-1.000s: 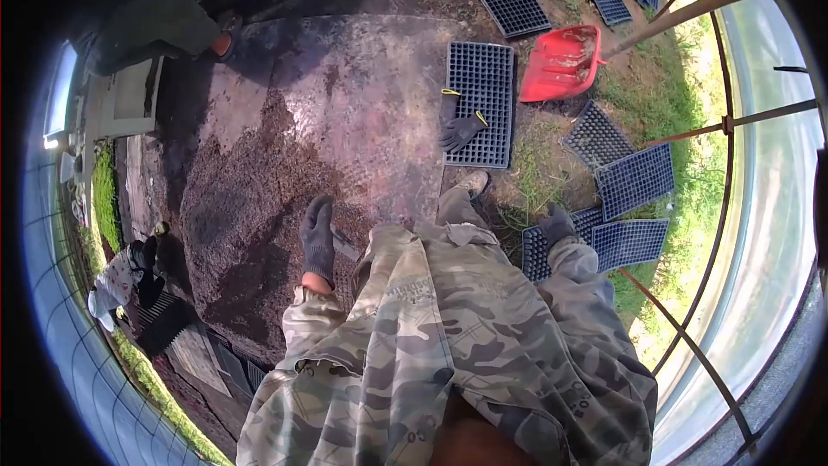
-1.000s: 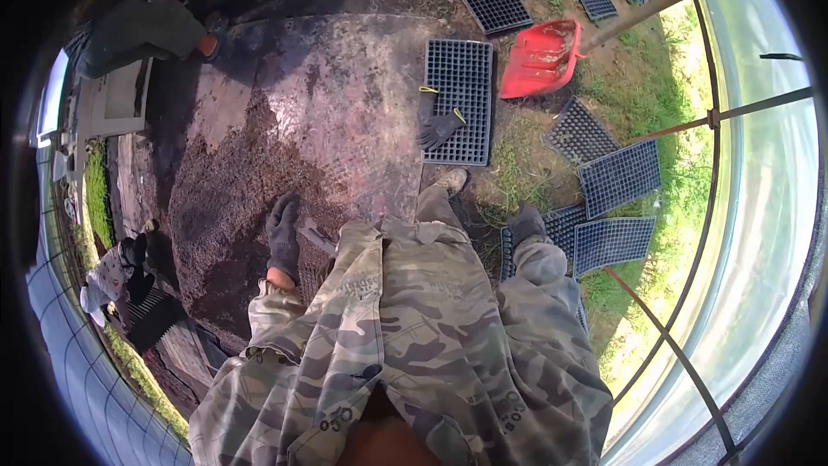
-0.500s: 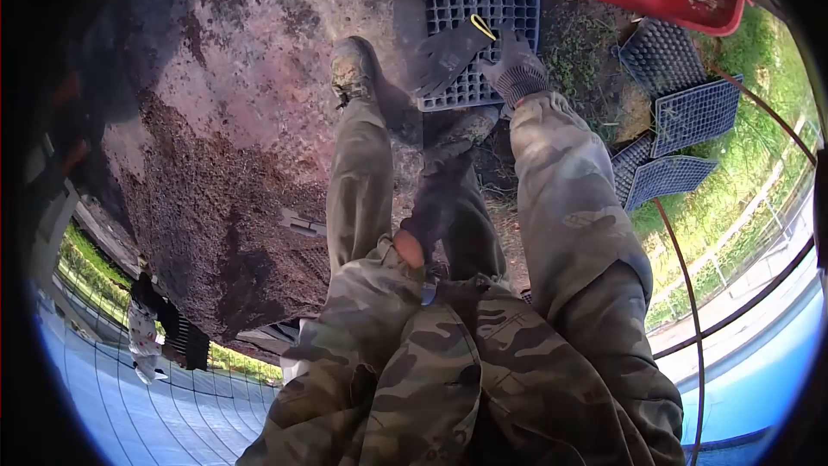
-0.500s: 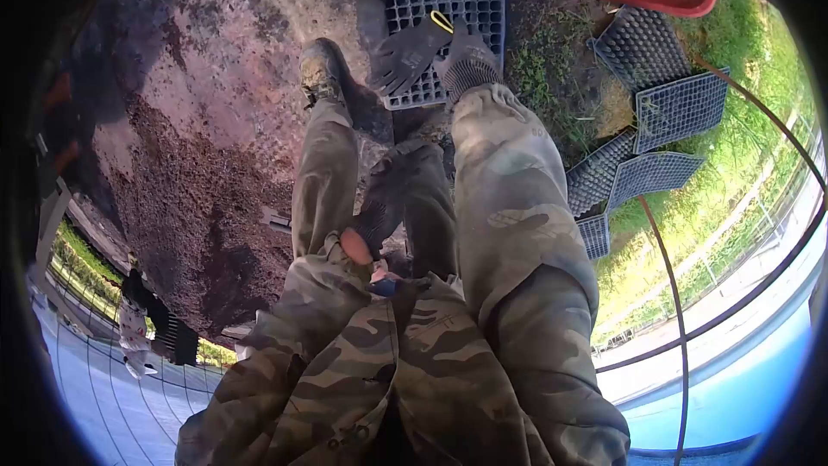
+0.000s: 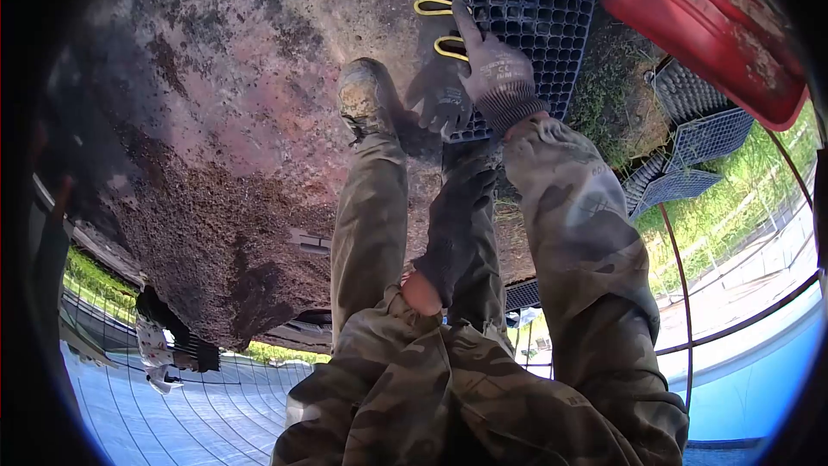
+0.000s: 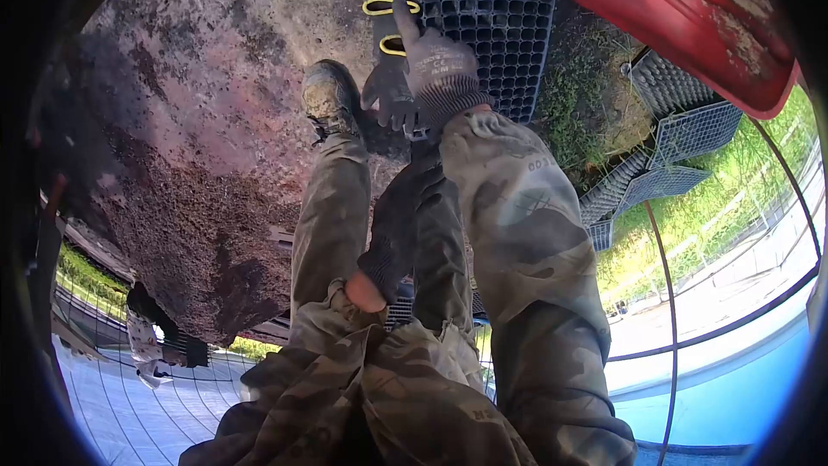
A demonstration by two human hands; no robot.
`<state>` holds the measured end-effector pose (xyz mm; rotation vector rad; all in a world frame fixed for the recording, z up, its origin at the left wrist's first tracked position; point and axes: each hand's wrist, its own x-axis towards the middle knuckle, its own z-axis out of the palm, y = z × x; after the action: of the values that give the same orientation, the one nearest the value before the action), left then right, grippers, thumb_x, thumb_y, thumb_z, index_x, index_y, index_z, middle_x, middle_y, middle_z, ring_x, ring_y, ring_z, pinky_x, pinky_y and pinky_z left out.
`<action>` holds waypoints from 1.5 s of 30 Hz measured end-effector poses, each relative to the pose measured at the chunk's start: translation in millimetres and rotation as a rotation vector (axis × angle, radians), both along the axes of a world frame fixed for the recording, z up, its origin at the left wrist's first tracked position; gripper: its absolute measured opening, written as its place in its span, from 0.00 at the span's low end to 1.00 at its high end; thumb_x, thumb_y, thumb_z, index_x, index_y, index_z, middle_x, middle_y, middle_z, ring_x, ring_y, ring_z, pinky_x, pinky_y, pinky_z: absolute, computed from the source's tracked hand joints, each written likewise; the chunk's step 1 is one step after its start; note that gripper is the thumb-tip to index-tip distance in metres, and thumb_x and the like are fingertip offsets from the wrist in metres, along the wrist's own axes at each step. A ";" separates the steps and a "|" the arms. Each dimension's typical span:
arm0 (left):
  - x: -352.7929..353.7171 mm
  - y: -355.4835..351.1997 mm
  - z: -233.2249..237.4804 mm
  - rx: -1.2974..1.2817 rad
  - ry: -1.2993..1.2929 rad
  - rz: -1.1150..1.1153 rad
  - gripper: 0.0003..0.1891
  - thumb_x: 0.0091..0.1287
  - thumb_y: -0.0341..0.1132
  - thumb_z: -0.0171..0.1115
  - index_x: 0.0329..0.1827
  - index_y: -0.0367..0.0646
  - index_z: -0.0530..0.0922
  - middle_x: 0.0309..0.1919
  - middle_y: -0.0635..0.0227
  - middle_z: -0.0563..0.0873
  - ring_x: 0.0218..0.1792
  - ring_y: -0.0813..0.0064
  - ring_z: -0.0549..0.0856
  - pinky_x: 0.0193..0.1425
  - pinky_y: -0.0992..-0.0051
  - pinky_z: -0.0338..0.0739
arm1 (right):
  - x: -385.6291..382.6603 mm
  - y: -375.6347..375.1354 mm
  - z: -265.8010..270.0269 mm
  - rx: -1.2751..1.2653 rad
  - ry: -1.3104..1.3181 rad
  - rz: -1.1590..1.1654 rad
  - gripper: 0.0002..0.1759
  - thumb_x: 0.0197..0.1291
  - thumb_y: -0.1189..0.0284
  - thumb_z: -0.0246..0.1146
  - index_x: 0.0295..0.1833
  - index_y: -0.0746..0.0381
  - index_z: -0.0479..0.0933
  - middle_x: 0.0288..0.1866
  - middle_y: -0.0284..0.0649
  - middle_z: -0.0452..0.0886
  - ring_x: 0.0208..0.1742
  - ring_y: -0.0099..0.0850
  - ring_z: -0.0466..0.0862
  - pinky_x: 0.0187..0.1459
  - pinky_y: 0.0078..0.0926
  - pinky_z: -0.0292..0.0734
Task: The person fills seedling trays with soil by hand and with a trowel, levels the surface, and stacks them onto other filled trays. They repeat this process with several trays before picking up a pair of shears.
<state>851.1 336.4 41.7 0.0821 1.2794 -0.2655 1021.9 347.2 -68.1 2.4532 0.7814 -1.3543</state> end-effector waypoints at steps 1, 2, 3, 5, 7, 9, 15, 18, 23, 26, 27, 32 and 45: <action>1.3 1.2 -0.5 0.002 -0.004 0.002 0.20 0.72 0.33 0.50 0.66 0.40 0.71 0.61 0.63 0.78 0.63 0.72 0.76 0.64 0.70 0.69 | 3.3 12.9 -18.2 -0.021 0.009 0.005 0.37 0.59 0.65 0.63 0.73 0.45 0.58 0.50 0.49 0.81 0.50 0.43 0.84 0.50 0.43 0.80; 0.5 0.0 -1.6 0.019 0.015 0.035 0.20 0.72 0.33 0.50 0.66 0.41 0.71 0.61 0.63 0.78 0.62 0.73 0.77 0.63 0.70 0.70 | 7.6 19.0 -36.2 -0.042 0.021 0.011 0.37 0.60 0.65 0.62 0.74 0.45 0.56 0.49 0.48 0.82 0.50 0.42 0.84 0.50 0.42 0.80; -2.2 -1.7 -2.0 0.032 0.038 0.064 0.19 0.72 0.33 0.51 0.65 0.41 0.72 0.60 0.64 0.79 0.61 0.74 0.77 0.62 0.70 0.70 | 8.5 18.5 -48.0 -0.021 0.013 0.005 0.31 0.60 0.64 0.63 0.69 0.47 0.64 0.50 0.46 0.81 0.50 0.42 0.83 0.51 0.40 0.79; -7.5 2.0 -8.2 0.037 0.010 0.066 0.20 0.72 0.33 0.50 0.66 0.41 0.71 0.61 0.63 0.78 0.61 0.73 0.77 0.63 0.70 0.70 | -1.8 4.0 -46.3 0.106 0.002 -0.077 0.28 0.59 0.64 0.63 0.66 0.49 0.68 0.50 0.45 0.81 0.50 0.42 0.83 0.52 0.39 0.79; -14.9 -4.4 -12.3 -0.009 -0.064 0.083 0.20 0.73 0.34 0.49 0.66 0.40 0.70 0.61 0.63 0.77 0.60 0.71 0.78 0.63 0.70 0.70 | -5.2 -25.9 -20.0 0.254 -0.005 -0.254 0.20 0.57 0.64 0.65 0.56 0.53 0.76 0.50 0.44 0.81 0.50 0.43 0.82 0.52 0.37 0.78; -29.5 -11.4 -24.4 0.317 -0.354 -0.080 0.23 0.74 0.39 0.47 0.68 0.37 0.66 0.64 0.60 0.75 0.62 0.69 0.76 0.67 0.69 0.68 | -4.1 -70.2 21.3 0.254 0.099 -0.274 0.16 0.56 0.67 0.65 0.51 0.55 0.79 0.48 0.44 0.80 0.48 0.43 0.83 0.49 0.36 0.78; -19.0 2.9 -3.7 0.246 -0.578 0.153 0.36 0.71 0.55 0.47 0.72 0.33 0.60 0.72 0.49 0.63 0.72 0.54 0.64 0.75 0.57 0.56 | 21.4 -225.4 152.4 0.309 -0.121 -0.451 0.11 0.56 0.74 0.64 0.46 0.58 0.80 0.41 0.44 0.81 0.43 0.44 0.83 0.43 0.38 0.79; -18.3 -4.1 -2.9 0.232 -0.560 0.136 0.41 0.69 0.59 0.48 0.72 0.30 0.58 0.72 0.46 0.61 0.73 0.50 0.61 0.76 0.54 0.54 | 55.2 -296.0 197.4 0.245 -0.234 -0.461 0.11 0.56 0.74 0.65 0.46 0.57 0.79 0.41 0.45 0.82 0.43 0.46 0.84 0.42 0.37 0.79; -22.1 -24.5 -7.2 0.229 -0.481 0.032 0.34 0.74 0.51 0.45 0.73 0.33 0.57 0.72 0.48 0.61 0.73 0.53 0.62 0.76 0.55 0.55 | 149.3 -375.5 217.9 -0.020 -0.578 -0.300 0.28 0.57 0.68 0.64 0.65 0.50 0.71 0.56 0.52 0.77 0.55 0.52 0.79 0.54 0.42 0.76; -32.5 -31.3 -12.3 0.222 -0.540 0.070 0.31 0.75 0.47 0.43 0.73 0.34 0.57 0.73 0.50 0.61 0.73 0.54 0.63 0.76 0.57 0.57 | 168.7 -369.8 181.5 -0.163 -0.703 -0.378 0.39 0.55 0.62 0.67 0.72 0.53 0.62 0.65 0.54 0.71 0.62 0.52 0.75 0.59 0.42 0.74; -32.0 -30.6 -10.4 0.235 -0.528 0.059 0.31 0.75 0.47 0.43 0.73 0.34 0.57 0.73 0.50 0.61 0.73 0.54 0.63 0.76 0.57 0.57 | 164.7 -359.7 162.5 -0.188 -0.516 -0.458 0.38 0.56 0.59 0.66 0.72 0.53 0.63 0.63 0.55 0.73 0.62 0.51 0.75 0.59 0.42 0.73; -36.2 -31.9 -5.6 0.237 -0.504 0.035 0.32 0.75 0.49 0.44 0.73 0.34 0.57 0.73 0.53 0.61 0.72 0.54 0.63 0.75 0.58 0.57 | 100.1 -324.2 -0.2 0.098 -0.091 -0.554 0.34 0.60 0.59 0.67 0.69 0.61 0.68 0.60 0.44 0.78 0.56 0.34 0.79 0.58 0.29 0.72; -33.4 -25.6 -19.8 0.146 -0.143 0.001 0.24 0.76 0.41 0.45 0.70 0.37 0.63 0.64 0.56 0.74 0.66 0.61 0.73 0.68 0.64 0.67 | 29.3 -165.1 14.7 0.578 0.589 -1.332 0.33 0.59 0.71 0.69 0.68 0.63 0.64 0.58 0.40 0.78 0.58 0.31 0.79 0.58 0.30 0.75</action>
<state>817.6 310.9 21.9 0.2209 1.1549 -0.1618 1051.3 182.1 -53.4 3.1373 -0.7698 -2.6086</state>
